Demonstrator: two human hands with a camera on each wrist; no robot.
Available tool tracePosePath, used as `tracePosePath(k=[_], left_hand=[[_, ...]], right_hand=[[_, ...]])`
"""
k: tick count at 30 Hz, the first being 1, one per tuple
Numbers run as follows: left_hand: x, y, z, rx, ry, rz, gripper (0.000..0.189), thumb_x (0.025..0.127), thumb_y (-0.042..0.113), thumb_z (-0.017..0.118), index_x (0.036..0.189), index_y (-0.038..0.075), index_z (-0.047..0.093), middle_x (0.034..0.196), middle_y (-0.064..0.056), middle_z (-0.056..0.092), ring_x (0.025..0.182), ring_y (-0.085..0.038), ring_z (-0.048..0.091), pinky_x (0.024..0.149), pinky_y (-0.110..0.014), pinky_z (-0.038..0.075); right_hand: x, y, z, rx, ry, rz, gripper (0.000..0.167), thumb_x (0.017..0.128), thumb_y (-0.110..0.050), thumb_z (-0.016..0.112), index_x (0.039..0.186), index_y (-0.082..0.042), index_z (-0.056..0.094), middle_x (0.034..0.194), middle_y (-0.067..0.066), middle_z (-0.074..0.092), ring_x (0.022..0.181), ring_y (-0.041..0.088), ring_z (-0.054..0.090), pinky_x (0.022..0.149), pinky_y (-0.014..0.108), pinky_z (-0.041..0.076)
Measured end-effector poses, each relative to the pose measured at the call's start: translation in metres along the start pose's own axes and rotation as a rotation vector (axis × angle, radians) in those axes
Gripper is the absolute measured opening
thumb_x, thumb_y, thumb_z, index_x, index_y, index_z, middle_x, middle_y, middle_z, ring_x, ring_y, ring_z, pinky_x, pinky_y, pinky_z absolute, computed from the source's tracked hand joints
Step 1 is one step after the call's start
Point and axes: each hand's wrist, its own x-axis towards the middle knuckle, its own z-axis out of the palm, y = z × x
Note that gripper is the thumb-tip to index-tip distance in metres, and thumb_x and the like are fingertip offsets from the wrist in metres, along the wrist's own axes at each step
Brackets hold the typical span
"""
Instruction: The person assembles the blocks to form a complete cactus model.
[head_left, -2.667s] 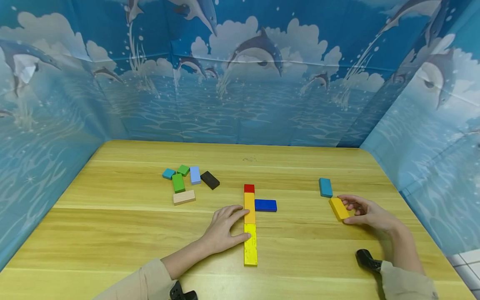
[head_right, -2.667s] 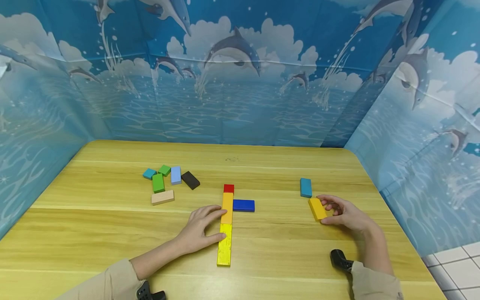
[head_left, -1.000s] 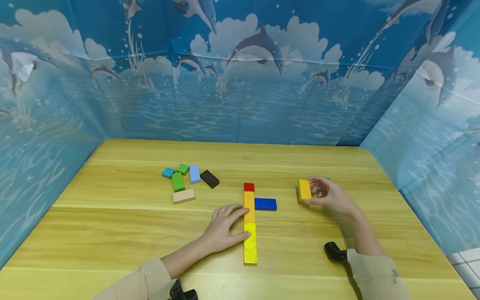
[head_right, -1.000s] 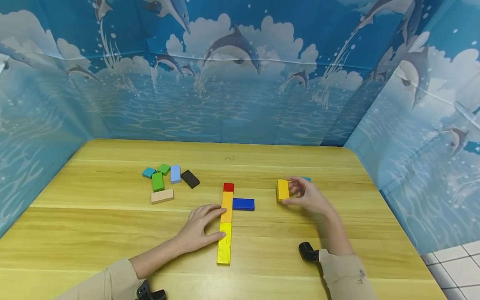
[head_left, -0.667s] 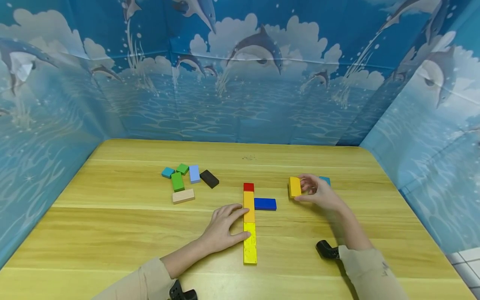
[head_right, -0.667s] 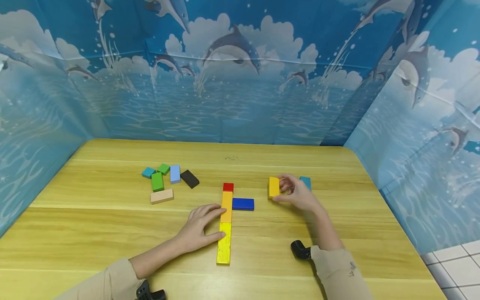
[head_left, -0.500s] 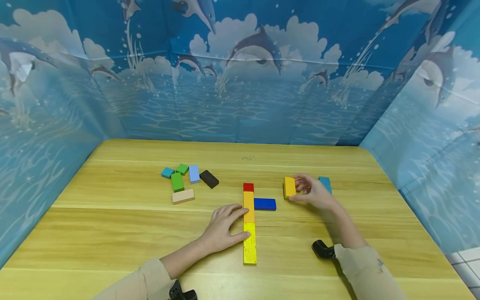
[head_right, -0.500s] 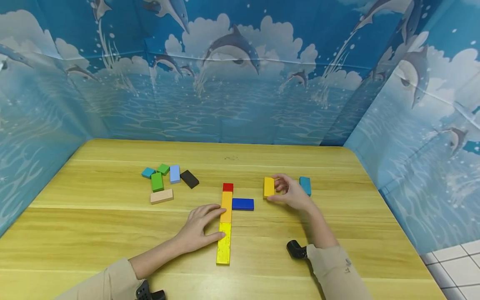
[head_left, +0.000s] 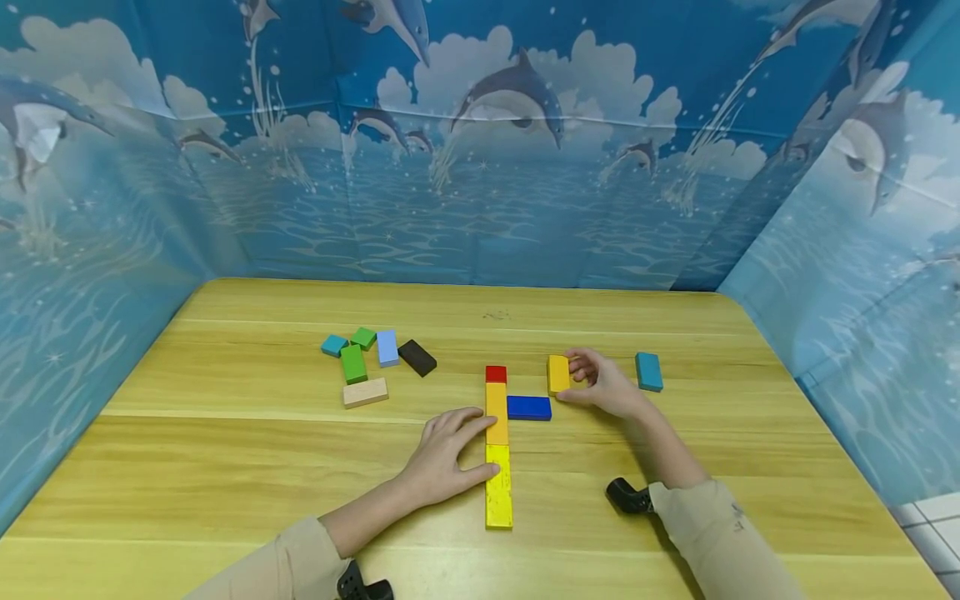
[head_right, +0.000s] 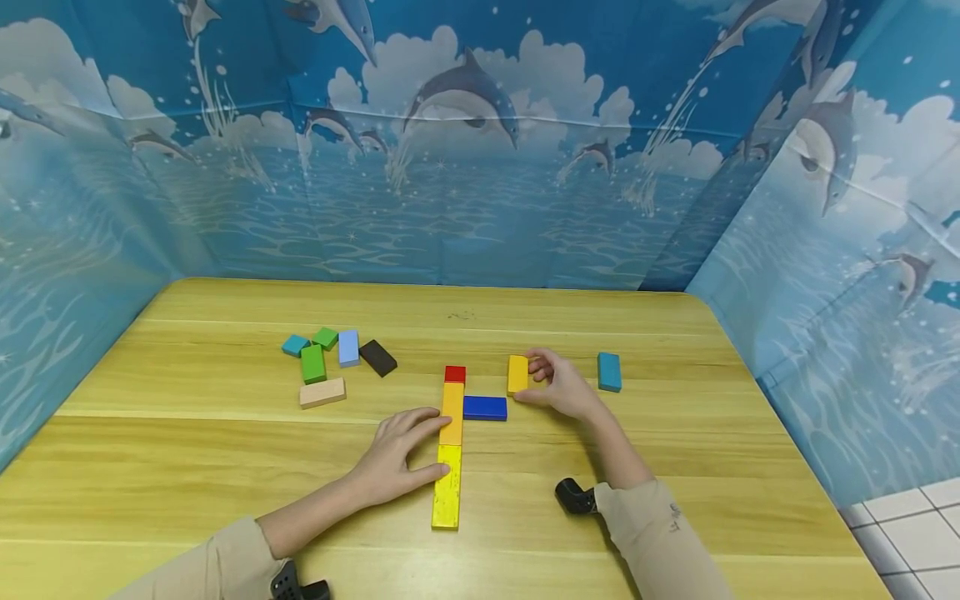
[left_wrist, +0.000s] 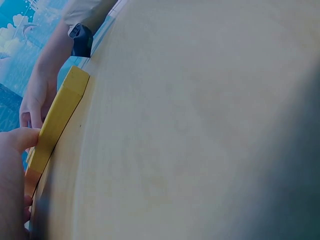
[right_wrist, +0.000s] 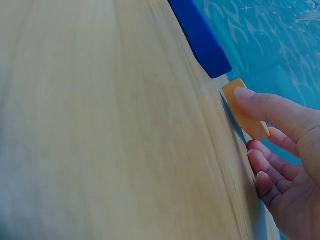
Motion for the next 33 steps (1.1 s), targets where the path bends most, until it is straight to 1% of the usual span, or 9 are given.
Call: tracePosePath(k=[2, 6, 12, 18, 20, 24, 28, 33], left_hand=[[-0.0001, 0.0, -0.0001, 0.0, 0.0, 0.0, 0.057, 0.082, 0.043, 0.061, 0.132, 0.018, 0.048, 0.135, -0.008, 0.042, 0.126, -0.028, 0.033, 0.102, -0.05, 0.022], [-0.0002, 0.0003, -0.0004, 0.002, 0.0, 0.0, 0.058, 0.082, 0.043, 0.061, 0.132, 0.018, 0.048, 0.135, -0.008, 0.042, 0.126, -0.028, 0.033, 0.102, -0.05, 0.022], [0.0, 0.0006, -0.0007, 0.0, 0.001, -0.002, 0.057, 0.082, 0.042, 0.061, 0.132, 0.018, 0.049, 0.135, -0.008, 0.042, 0.126, -0.028, 0.033, 0.102, -0.05, 0.022], [-0.0001, 0.0006, -0.0004, 0.003, -0.003, -0.003, 0.058, 0.082, 0.043, 0.061, 0.133, 0.018, 0.048, 0.136, -0.007, 0.042, 0.127, -0.028, 0.033, 0.102, -0.05, 0.022], [-0.0001, 0.0009, -0.0005, 0.003, -0.004, -0.003, 0.058, 0.082, 0.043, 0.061, 0.133, 0.018, 0.048, 0.136, -0.008, 0.042, 0.127, -0.028, 0.033, 0.102, -0.05, 0.022], [-0.0002, 0.0012, -0.0005, -0.003, -0.006, -0.004, 0.058, 0.082, 0.043, 0.061, 0.133, 0.018, 0.048, 0.136, -0.008, 0.041, 0.127, -0.028, 0.033, 0.102, -0.05, 0.021], [-0.0002, 0.0009, 0.0001, -0.002, -0.007, -0.004, 0.057, 0.082, 0.043, 0.061, 0.132, 0.018, 0.048, 0.136, -0.008, 0.042, 0.127, -0.028, 0.033, 0.102, -0.05, 0.022], [-0.0001, 0.0011, -0.0002, -0.001, -0.004, -0.005, 0.058, 0.082, 0.042, 0.061, 0.132, 0.018, 0.048, 0.135, -0.008, 0.042, 0.126, -0.028, 0.034, 0.102, -0.05, 0.022]], right_hand=[[-0.0003, -0.0049, 0.0008, 0.009, -0.007, 0.008, 0.062, 0.075, -0.01, 0.075, 0.126, 0.006, 0.043, 0.101, 0.018, 0.051, 0.087, 0.028, 0.047, 0.07, 0.024, 0.04], [0.0003, -0.0058, 0.0028, 0.013, -0.015, 0.009, 0.062, 0.075, -0.009, 0.074, 0.126, 0.007, 0.043, 0.102, 0.019, 0.05, 0.087, 0.028, 0.046, 0.069, 0.024, 0.04], [0.0025, 0.001, 0.0046, -0.023, -0.013, -0.002, 0.063, 0.075, -0.015, 0.075, 0.126, 0.006, 0.044, 0.103, 0.017, 0.049, 0.085, 0.024, 0.044, 0.069, 0.024, 0.039], [0.0019, -0.0001, 0.005, -0.025, -0.026, 0.03, 0.065, 0.075, -0.019, 0.075, 0.128, 0.002, 0.044, 0.105, 0.014, 0.049, 0.086, 0.023, 0.043, 0.07, 0.025, 0.039], [0.0015, -0.0004, 0.0046, -0.022, -0.041, 0.035, 0.066, 0.077, -0.02, 0.074, 0.13, 0.002, 0.042, 0.105, 0.014, 0.048, 0.087, 0.023, 0.042, 0.071, 0.026, 0.038], [0.0007, -0.0021, 0.0041, -0.012, -0.049, 0.039, 0.059, 0.083, -0.02, 0.068, 0.13, 0.002, 0.042, 0.106, 0.015, 0.048, 0.089, 0.024, 0.042, 0.074, 0.028, 0.038], [0.0001, -0.0039, 0.004, -0.012, -0.041, 0.039, 0.049, 0.088, -0.016, 0.061, 0.129, 0.003, 0.042, 0.107, 0.015, 0.049, 0.089, 0.023, 0.043, 0.073, 0.027, 0.038], [0.0004, -0.0045, 0.0047, -0.015, -0.043, 0.035, 0.048, 0.089, -0.014, 0.059, 0.13, 0.004, 0.042, 0.108, 0.015, 0.049, 0.089, 0.023, 0.043, 0.073, 0.026, 0.039]])
